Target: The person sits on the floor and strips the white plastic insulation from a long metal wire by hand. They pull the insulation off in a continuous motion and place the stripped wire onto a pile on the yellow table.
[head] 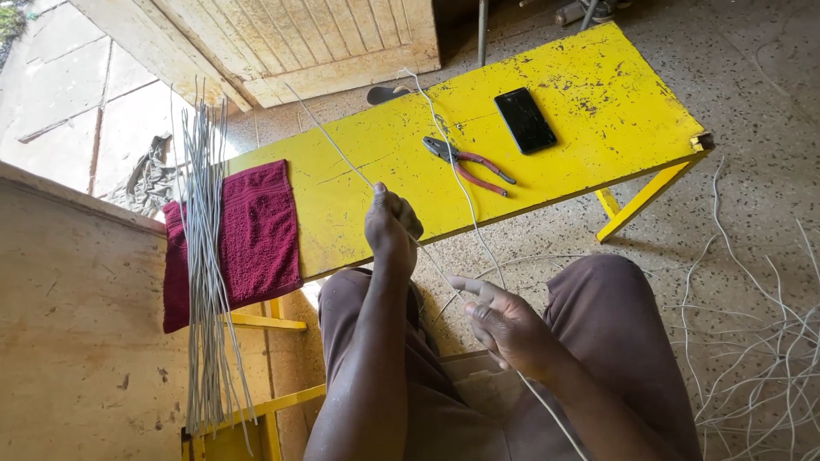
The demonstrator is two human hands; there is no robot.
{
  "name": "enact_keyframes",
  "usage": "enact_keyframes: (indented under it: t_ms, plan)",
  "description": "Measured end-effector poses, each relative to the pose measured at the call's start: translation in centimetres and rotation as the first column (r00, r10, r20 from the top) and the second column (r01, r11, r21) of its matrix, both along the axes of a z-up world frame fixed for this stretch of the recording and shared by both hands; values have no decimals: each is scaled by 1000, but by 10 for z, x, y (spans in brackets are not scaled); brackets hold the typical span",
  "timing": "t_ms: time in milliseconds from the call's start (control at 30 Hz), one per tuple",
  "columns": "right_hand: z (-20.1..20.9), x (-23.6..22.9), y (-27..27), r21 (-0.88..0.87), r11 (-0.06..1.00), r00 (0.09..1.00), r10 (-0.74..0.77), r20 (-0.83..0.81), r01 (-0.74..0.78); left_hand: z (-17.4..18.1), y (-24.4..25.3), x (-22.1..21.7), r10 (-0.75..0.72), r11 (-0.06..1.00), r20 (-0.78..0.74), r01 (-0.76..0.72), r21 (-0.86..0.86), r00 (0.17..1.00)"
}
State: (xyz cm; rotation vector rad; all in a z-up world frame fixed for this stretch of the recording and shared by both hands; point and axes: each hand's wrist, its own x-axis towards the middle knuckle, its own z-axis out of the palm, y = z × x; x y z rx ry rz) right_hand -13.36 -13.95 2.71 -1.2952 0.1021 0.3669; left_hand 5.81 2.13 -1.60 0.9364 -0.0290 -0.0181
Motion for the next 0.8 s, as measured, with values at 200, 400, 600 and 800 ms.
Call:
enact_keyframes:
  t_ms: [200, 400, 600, 800]
  plan:
    - [8, 22, 20, -301, 954, 990, 24, 138, 18, 2, -25, -32, -51, 992, -22, 53, 113, 998]
    - [17, 11, 25, -480, 871, 976, 1, 220, 107, 2, -6, -9, -53, 994, -87, 61, 90, 995]
    - [23, 8, 28, -657, 737, 981, -49, 187, 162, -7, -16, -20, 31, 986, -124, -10, 168, 992]
    - [35, 10, 30, -623, 760, 978, -85, 191, 187, 10, -26, -26, 128, 978, -167, -97, 186, 977]
